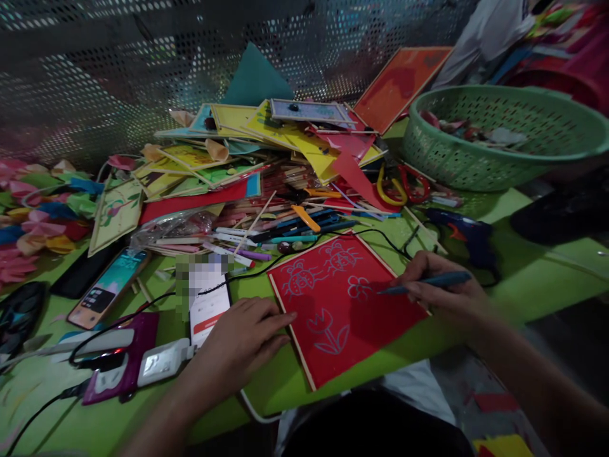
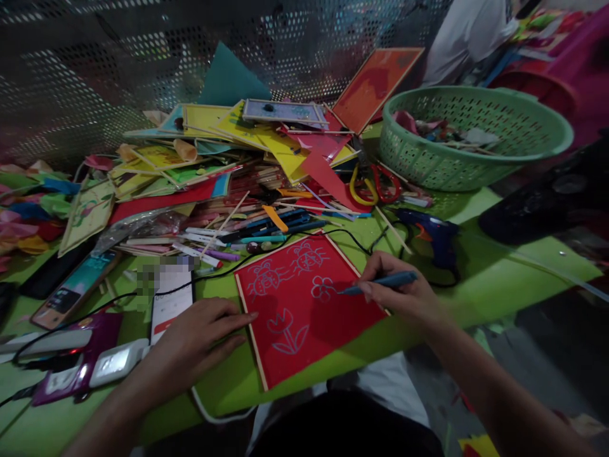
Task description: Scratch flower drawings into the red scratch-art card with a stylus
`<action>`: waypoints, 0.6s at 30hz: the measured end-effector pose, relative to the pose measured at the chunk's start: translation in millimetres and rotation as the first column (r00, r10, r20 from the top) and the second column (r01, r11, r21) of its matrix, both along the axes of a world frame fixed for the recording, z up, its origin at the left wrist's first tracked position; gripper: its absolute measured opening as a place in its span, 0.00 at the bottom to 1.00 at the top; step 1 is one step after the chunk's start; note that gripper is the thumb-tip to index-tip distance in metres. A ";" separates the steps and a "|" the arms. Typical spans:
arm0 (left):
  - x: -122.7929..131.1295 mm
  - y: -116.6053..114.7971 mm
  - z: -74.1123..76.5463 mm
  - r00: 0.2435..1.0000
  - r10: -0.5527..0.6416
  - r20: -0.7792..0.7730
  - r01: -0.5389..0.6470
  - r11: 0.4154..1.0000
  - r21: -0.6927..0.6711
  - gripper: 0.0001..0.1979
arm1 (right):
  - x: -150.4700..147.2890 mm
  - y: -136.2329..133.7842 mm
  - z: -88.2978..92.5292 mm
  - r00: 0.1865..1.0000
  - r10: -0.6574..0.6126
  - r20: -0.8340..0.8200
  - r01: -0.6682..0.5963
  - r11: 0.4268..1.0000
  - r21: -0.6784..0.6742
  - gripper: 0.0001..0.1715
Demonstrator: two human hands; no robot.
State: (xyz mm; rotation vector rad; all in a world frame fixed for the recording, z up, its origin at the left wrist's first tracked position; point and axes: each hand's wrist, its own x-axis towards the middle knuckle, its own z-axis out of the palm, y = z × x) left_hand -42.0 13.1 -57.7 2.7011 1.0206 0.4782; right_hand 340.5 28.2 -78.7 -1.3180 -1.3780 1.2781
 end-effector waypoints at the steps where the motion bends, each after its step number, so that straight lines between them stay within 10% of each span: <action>1: -0.1 -0.2 -0.3 1.000 0.001 0.000 -0.001 1.000 0.000 0.14 | -0.7 -0.2 -0.3 1.000 0.005 0.028 -0.006 1.000 0.021 0.18; 18: 1.0 1.0 1.2 1.000 0.001 -0.011 -0.001 1.000 -0.025 0.14 | -9.9 1.8 7.9 0.967 0.090 0.239 -0.111 0.991 0.076 0.19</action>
